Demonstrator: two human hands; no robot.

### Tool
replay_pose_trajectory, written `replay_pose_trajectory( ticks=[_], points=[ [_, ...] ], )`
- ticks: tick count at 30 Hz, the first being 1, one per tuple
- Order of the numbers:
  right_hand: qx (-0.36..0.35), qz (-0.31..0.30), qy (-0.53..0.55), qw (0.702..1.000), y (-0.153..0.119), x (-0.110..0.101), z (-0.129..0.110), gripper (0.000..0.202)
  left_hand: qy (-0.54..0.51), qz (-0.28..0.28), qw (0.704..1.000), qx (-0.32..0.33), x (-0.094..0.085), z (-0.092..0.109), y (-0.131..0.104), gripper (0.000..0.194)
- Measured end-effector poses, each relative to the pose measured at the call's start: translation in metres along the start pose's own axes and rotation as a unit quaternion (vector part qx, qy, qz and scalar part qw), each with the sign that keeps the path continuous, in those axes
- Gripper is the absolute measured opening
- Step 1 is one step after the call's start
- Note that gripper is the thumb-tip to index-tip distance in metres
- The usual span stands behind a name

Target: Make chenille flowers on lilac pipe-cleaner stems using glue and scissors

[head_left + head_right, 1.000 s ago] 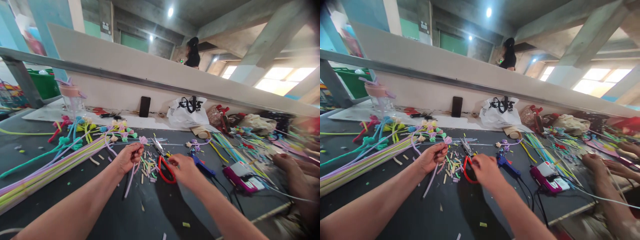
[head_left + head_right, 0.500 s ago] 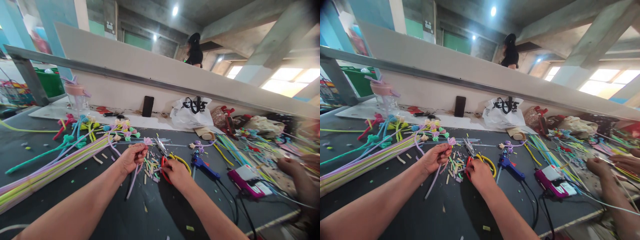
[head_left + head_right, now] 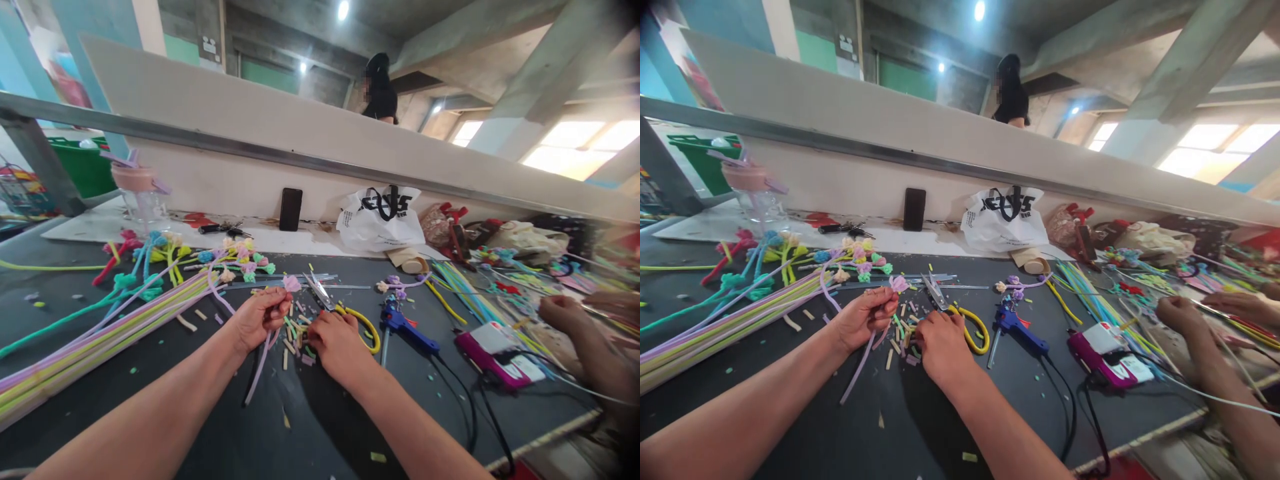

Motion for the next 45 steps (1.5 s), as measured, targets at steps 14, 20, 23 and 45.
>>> replay_pose_trajectory(
  ticks=[14, 20, 23, 45],
  points=[
    [0.012, -0.077, 0.129, 0.989, 0.043, -0.011, 0.022, 0.019, -0.032, 0.014, 0.999, 0.006, -0.007, 0.000, 0.006, 0.011],
    [0.046, -0.009, 0.022, 0.999, 0.059, 0.007, 0.024, 0.010, -0.044, 0.036, 0.998, -0.003, -0.008, 0.001, 0.009, 0.013],
    [0.033, 0.000, 0.007, 0.999, 0.059, 0.015, 0.024, 0.012, -0.044, 0.044, 0.998, -0.003, -0.008, 0.001, 0.010, 0.013],
    [0.073, 0.143, 0.553, 0.817, 0.041, 0.015, 0.019, 0.020, -0.096, 0.064, 0.993, 0.003, 0.000, -0.004, 0.008, 0.005]
  ],
)
Point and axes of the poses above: each hand's wrist, its own y-axis towards the middle knuckle, its own x-axis out of the palm, z = x × y, the point moved 6 cm from there along y, towards the middle knuckle, and after that the axes turned 4 degrees about -x, right-handed, at the moved point
